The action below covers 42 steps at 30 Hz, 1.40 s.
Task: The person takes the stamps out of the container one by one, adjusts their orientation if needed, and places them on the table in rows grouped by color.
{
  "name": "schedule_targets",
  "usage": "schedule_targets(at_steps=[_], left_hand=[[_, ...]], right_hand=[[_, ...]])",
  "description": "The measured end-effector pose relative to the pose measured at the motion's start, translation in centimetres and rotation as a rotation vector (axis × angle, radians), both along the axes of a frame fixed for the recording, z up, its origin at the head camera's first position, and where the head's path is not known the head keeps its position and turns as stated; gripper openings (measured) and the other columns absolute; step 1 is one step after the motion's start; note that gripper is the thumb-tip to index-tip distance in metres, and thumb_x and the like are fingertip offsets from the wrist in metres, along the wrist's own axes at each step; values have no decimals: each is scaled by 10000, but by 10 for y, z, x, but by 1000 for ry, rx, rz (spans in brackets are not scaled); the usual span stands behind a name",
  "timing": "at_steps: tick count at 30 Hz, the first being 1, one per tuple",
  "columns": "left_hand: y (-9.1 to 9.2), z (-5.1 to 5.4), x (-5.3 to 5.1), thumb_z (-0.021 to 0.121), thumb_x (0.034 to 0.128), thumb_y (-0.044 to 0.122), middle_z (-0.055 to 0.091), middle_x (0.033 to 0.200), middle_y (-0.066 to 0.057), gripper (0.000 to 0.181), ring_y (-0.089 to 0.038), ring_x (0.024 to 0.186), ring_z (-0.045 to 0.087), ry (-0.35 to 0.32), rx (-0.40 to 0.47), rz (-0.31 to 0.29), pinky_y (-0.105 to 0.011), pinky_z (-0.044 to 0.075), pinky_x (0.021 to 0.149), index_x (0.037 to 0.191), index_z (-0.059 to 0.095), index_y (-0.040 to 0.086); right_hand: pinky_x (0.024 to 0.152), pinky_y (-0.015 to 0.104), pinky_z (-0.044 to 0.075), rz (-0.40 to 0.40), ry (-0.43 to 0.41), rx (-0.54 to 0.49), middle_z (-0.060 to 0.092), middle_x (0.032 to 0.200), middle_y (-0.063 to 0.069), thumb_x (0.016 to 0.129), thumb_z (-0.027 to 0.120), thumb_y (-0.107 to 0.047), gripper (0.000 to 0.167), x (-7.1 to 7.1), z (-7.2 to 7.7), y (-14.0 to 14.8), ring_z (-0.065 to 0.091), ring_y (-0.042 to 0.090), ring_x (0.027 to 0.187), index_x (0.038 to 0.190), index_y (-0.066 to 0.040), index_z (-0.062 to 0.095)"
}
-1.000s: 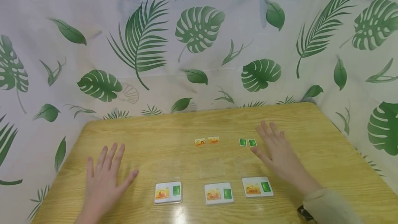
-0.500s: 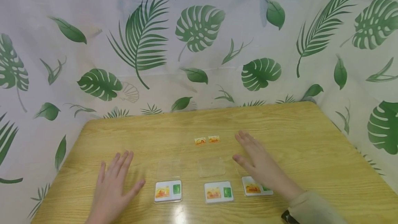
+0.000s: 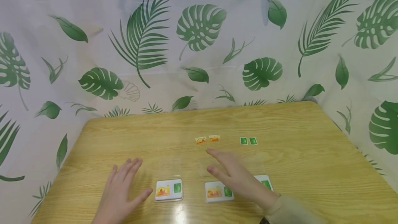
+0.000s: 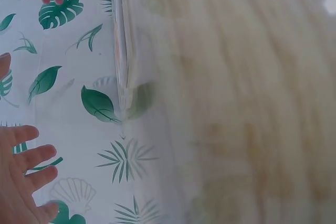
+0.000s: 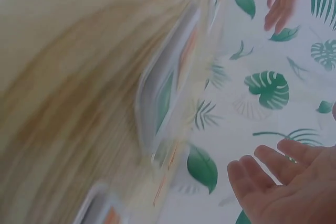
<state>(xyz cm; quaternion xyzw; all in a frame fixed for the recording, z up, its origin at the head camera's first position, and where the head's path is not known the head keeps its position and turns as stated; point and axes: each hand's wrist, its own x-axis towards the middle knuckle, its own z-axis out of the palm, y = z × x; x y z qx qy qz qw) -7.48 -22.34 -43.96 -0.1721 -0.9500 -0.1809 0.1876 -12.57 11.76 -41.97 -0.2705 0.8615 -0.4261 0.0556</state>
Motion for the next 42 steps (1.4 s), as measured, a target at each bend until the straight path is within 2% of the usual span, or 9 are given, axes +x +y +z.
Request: schedule_targets(at_steps=[4,9,14,22,25,29,31,37,42], left_hand=[[2,-3,2,697,809,490,478,1388,-115,786,-322,1269,411,-32,29,-10,-525,150,1121,1421,413,88],[7,-5,3,729,794,465,498,1365,-92,767,-291,1234,445,-91,92,-22,-604,262,1038,1399,442,92],[12,-7,4,766,775,426,533,1328,-79,729,-290,1189,490,-131,150,-32,-593,378,944,1372,482,116],[15,-12,6,795,747,428,528,1334,-30,726,-301,1224,460,-207,235,-32,-597,378,945,1353,503,152],[15,-13,7,788,759,426,513,1344,-21,707,-318,1243,431,-276,311,-25,-631,370,939,1348,507,153],[14,-15,8,771,771,443,478,1377,-24,702,-335,1275,376,-385,421,4,-688,344,925,1355,494,169],[13,-18,8,775,761,453,466,1388,-21,716,-327,1281,362,-404,444,10,-695,336,926,1357,490,177],[14,-26,5,820,712,437,494,1349,18,723,-253,1260,387,-391,460,0,-625,350,970,1323,533,176],[15,-33,3,826,688,462,542,1284,47,713,-216,1210,436,-349,422,1,-566,378,975,1287,570,174]], right_hand=[[966,590,382,50,-77,-34,406,1448,71,1014,447,-361,518,4,1,-15,400,322,1275,1459,-106,370],[919,427,461,106,-139,-55,463,1390,52,1015,438,-376,506,7,2,-32,485,267,1177,1434,-95,398],[908,358,467,127,-130,7,535,1309,-6,999,458,-415,484,9,1,-49,510,178,1118,1362,-96,495],[871,311,474,158,39,120,640,1126,-56,953,591,-310,317,9,1,-73,551,127,1023,1178,-93,641],[850,273,469,177,140,141,672,1051,-39,906,667,-230,243,8,-2,-82,567,120,959,1094,-77,680],[800,215,460,164,290,216,679,971,-53,851,728,-230,214,9,-7,-93,544,77,881,1022,-101,713],[792,207,461,149,339,256,672,961,-66,838,738,-248,220,10,-9,-98,528,63,868,1013,-117,719],[777,197,452,106,341,327,657,961,-79,816,750,-290,229,11,-18,-111,499,60,848,993,-147,729],[707,171,413,81,344,397,645,920,-83,787,763,-332,257,12,-21,-118,442,41,764,976,-160,734]])
